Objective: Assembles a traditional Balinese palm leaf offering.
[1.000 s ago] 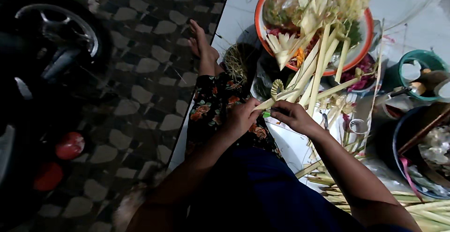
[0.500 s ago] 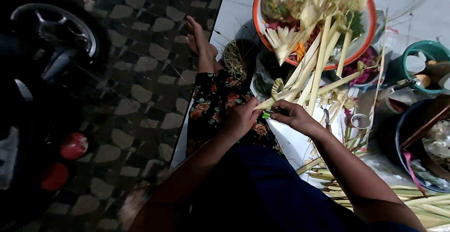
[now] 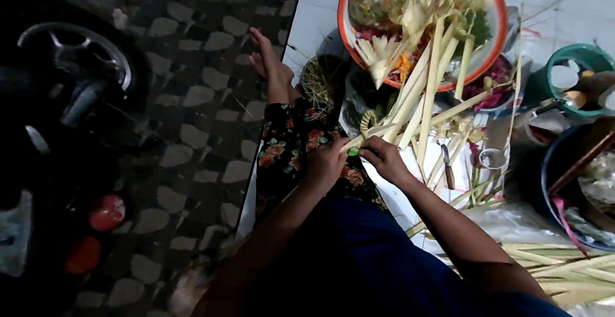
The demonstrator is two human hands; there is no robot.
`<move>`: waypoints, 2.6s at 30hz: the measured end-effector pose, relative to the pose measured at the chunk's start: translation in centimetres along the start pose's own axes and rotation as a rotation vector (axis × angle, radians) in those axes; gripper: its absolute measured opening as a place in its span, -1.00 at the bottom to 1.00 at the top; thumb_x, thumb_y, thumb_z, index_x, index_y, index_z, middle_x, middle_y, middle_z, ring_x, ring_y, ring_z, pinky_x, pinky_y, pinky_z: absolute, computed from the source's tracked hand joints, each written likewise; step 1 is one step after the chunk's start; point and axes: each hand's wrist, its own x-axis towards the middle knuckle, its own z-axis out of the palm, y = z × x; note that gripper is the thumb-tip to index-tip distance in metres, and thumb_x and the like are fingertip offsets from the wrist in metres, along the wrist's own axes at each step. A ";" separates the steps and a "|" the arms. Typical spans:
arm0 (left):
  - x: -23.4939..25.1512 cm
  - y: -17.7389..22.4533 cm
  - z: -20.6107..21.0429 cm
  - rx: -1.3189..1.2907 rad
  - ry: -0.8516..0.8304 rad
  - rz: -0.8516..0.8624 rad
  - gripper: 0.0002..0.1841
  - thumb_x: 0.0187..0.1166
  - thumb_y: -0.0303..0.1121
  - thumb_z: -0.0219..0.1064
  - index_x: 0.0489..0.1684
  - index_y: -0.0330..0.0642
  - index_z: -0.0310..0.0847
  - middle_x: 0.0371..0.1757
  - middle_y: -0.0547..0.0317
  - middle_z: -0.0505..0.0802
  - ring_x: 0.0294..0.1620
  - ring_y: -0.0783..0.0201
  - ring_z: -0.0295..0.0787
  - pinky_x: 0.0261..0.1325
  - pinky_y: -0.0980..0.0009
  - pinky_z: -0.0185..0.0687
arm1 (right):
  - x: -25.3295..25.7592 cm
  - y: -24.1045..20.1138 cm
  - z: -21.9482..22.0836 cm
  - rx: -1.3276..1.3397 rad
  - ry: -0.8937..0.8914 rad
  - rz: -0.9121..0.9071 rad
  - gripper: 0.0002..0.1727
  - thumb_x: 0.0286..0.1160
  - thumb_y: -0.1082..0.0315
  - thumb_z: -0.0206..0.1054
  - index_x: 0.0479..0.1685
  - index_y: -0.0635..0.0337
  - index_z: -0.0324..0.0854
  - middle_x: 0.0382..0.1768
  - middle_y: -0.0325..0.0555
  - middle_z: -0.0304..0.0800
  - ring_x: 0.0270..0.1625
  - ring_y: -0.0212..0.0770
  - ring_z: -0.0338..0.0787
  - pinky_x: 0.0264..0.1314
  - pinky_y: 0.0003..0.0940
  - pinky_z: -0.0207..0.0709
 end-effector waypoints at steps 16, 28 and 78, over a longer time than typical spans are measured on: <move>0.5 -2.0 0.2 -0.851 0.097 0.079 -0.49 0.89 -0.11 -0.10 0.65 -0.20 0.39 0.66 0.08 0.57 0.64 0.09 0.50 0.65 0.05 0.47 | -6.0 -1.4 -2.8 0.417 -0.162 0.229 -0.59 0.78 0.18 0.22 0.40 0.25 0.63 0.02 -0.02 0.83 -0.02 -0.33 0.79 0.18 -0.32 0.68; 0.5 0.8 -14.3 -0.100 0.029 0.039 -0.55 0.68 -0.16 -0.02 0.22 -0.34 0.58 -0.24 0.17 0.82 -0.22 0.39 0.75 -0.06 0.27 0.73 | -16.2 14.2 -6.3 -0.450 0.176 0.698 -0.51 0.70 0.00 0.24 0.44 0.04 0.68 0.47 0.14 0.66 0.48 0.24 0.65 0.51 0.30 0.46; 6.6 5.9 -1.9 -0.686 -0.447 -0.131 -0.79 0.80 -0.36 0.16 0.23 -0.24 0.52 -0.08 0.04 0.84 -0.09 0.25 0.83 0.04 0.25 0.76 | -5.0 -1.7 -3.0 0.584 0.199 0.047 -0.50 0.89 0.22 -0.07 0.63 0.32 0.37 -0.33 -0.27 0.76 -0.47 -0.53 0.52 -0.39 -0.59 0.42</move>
